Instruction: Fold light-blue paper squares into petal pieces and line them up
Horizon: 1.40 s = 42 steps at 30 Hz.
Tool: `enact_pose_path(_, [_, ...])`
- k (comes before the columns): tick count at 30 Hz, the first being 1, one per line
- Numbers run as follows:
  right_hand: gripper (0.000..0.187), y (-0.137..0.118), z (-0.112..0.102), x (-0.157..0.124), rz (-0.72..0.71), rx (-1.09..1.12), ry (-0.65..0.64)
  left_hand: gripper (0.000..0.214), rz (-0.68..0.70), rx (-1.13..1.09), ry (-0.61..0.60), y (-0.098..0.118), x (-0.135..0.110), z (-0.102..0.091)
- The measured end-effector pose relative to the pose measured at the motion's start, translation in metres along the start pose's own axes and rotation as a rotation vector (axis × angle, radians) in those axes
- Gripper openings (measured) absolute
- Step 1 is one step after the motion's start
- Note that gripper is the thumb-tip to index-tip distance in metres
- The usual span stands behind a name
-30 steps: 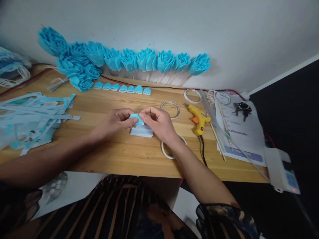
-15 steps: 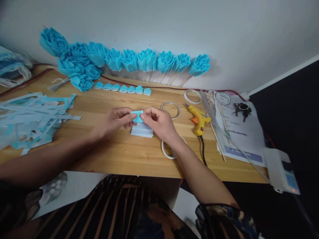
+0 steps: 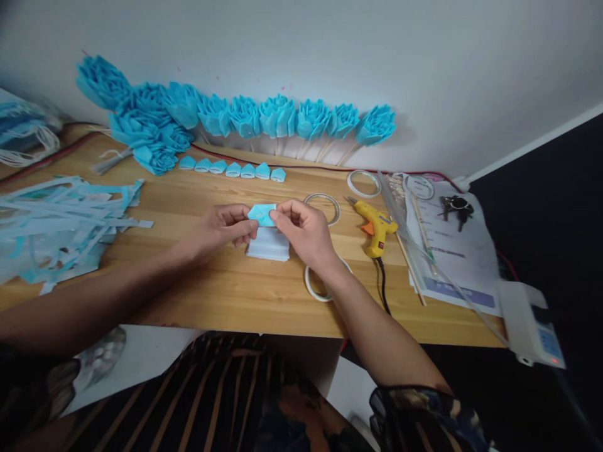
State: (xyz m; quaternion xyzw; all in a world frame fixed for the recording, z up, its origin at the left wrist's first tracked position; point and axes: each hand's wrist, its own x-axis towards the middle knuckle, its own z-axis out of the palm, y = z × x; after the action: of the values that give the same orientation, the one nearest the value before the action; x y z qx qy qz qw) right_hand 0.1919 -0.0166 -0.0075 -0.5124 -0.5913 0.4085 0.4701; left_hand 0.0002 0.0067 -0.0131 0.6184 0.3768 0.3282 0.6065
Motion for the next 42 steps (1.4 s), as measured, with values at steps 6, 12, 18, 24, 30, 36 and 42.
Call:
enact_pose_path(6, [0.031, -0.001, 0.002, -0.001, -0.009, -0.022, -0.014, 0.025, 0.053, -0.041, 0.023, 0.0, -0.001, 0.0])
enact_pose_path(12, [0.028, -0.001, 0.005, -0.003, -0.025, -0.058, -0.048, 0.023, 0.027, 0.001, 0.026, 0.0, -0.001, 0.002])
enact_pose_path(18, [0.027, 0.0, 0.008, -0.005, -0.017, -0.075, -0.068, 0.019, 0.031, -0.01, 0.037, 0.0, -0.001, 0.002])
enact_pose_path(24, [0.033, -0.007, -0.009, 0.001, -0.08, -0.067, 0.043, 0.023, 0.069, 0.03, 0.06, 0.001, -0.002, -0.001])
enact_pose_path(30, [0.038, -0.009, -0.043, 0.019, -0.118, -0.064, 0.321, 0.025, 0.094, 0.053, 0.098, 0.0, 0.0, -0.005])
enact_pose_path(36, [0.028, -0.02, -0.062, 0.024, -0.141, -0.197, 0.287, 0.022, 0.118, 0.063, 0.119, -0.006, 0.003, -0.008])
enact_pose_path(42, [0.012, -0.026, -0.073, -0.001, -0.072, -0.696, 0.037, 0.023, 0.115, 0.063, 0.149, -0.006, 0.004, -0.007])
